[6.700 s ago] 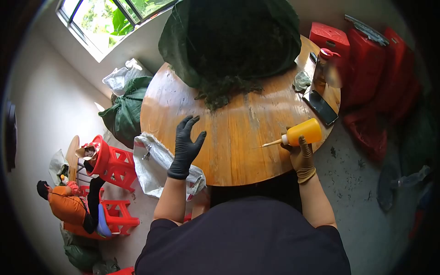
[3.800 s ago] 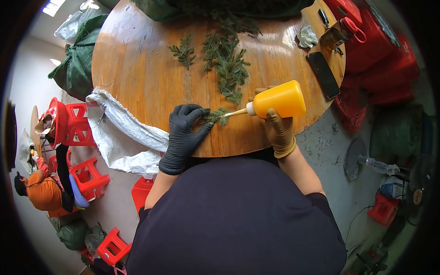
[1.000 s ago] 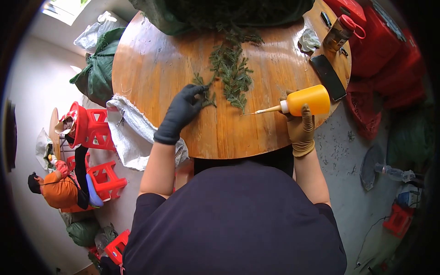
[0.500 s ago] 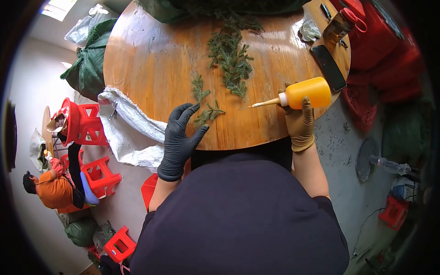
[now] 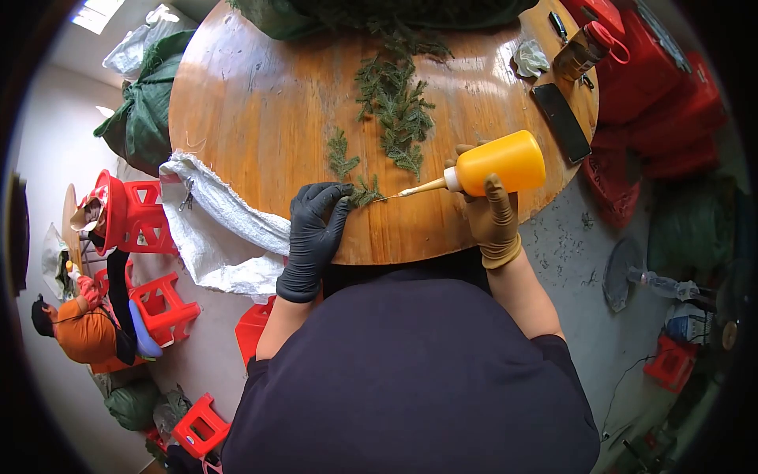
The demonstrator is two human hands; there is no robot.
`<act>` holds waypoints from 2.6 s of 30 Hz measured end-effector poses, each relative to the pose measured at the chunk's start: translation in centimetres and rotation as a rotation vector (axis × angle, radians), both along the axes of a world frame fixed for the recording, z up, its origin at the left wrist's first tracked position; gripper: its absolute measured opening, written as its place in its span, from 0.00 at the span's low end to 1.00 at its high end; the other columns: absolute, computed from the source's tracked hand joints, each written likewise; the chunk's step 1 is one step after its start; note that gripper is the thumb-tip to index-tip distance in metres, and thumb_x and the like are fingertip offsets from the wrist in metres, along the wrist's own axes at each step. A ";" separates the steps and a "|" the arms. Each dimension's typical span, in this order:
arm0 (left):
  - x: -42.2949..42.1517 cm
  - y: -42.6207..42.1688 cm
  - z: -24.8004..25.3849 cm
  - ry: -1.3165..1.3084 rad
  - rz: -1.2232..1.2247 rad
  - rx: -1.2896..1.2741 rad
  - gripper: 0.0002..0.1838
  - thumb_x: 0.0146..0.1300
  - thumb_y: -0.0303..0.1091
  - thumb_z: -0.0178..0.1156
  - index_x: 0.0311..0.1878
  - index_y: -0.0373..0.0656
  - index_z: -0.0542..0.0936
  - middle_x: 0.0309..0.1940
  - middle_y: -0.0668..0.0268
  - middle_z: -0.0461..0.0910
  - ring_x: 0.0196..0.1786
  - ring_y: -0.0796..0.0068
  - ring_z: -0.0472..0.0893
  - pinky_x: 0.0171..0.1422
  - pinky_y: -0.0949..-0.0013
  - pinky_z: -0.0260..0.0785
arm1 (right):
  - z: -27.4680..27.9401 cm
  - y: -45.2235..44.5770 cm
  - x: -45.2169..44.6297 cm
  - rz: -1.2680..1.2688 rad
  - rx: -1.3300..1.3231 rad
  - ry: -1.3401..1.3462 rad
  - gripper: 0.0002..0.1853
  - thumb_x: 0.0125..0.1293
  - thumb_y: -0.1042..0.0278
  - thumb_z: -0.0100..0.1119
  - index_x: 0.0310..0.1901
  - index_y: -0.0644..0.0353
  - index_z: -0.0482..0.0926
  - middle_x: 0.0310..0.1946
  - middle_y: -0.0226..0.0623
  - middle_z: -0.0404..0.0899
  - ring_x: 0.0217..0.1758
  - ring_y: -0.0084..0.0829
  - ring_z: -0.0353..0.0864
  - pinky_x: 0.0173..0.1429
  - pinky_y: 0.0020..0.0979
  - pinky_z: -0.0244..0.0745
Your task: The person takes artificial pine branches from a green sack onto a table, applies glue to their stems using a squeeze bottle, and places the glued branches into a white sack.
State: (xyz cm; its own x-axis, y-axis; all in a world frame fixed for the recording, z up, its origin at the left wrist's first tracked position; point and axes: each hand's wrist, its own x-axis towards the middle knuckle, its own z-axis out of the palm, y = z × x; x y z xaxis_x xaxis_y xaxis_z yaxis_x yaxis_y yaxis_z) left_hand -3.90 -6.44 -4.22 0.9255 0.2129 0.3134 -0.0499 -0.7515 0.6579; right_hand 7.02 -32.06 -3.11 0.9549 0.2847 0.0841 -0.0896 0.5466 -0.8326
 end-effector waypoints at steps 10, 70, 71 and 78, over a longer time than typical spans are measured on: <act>0.4 -0.2 0.4 0.023 0.039 -0.008 0.13 0.54 0.27 0.70 0.44 0.43 0.85 0.42 0.63 0.84 0.50 0.59 0.79 0.58 0.60 0.67 | 1.0 3.4 1.0 0.061 -0.065 -0.160 0.32 0.65 0.53 0.70 0.63 0.60 0.67 0.55 0.44 0.78 0.55 0.38 0.82 0.64 0.43 0.77; 0.5 -1.0 0.2 0.027 0.099 0.083 0.17 0.51 0.28 0.72 0.47 0.44 0.84 0.42 0.64 0.82 0.50 0.60 0.77 0.60 0.59 0.64 | 0.4 2.5 3.2 -0.065 -0.237 -0.240 0.27 0.64 0.54 0.71 0.57 0.64 0.74 0.48 0.41 0.82 0.47 0.33 0.85 0.56 0.36 0.80; 0.5 -1.0 0.3 0.027 0.097 0.085 0.17 0.51 0.28 0.72 0.47 0.44 0.84 0.42 0.64 0.82 0.50 0.60 0.77 0.60 0.59 0.64 | 0.5 2.2 2.9 -0.067 -0.235 -0.238 0.27 0.64 0.54 0.71 0.57 0.64 0.74 0.48 0.41 0.82 0.47 0.33 0.85 0.56 0.36 0.80; 0.1 -0.4 0.0 -0.045 0.055 -0.093 0.17 0.51 0.23 0.71 0.46 0.42 0.83 0.40 0.62 0.82 0.47 0.60 0.79 0.55 0.61 0.68 | -0.4 0.0 1.8 -0.076 -0.141 -0.127 0.28 0.67 0.53 0.67 0.61 0.62 0.71 0.55 0.45 0.78 0.53 0.36 0.83 0.57 0.38 0.81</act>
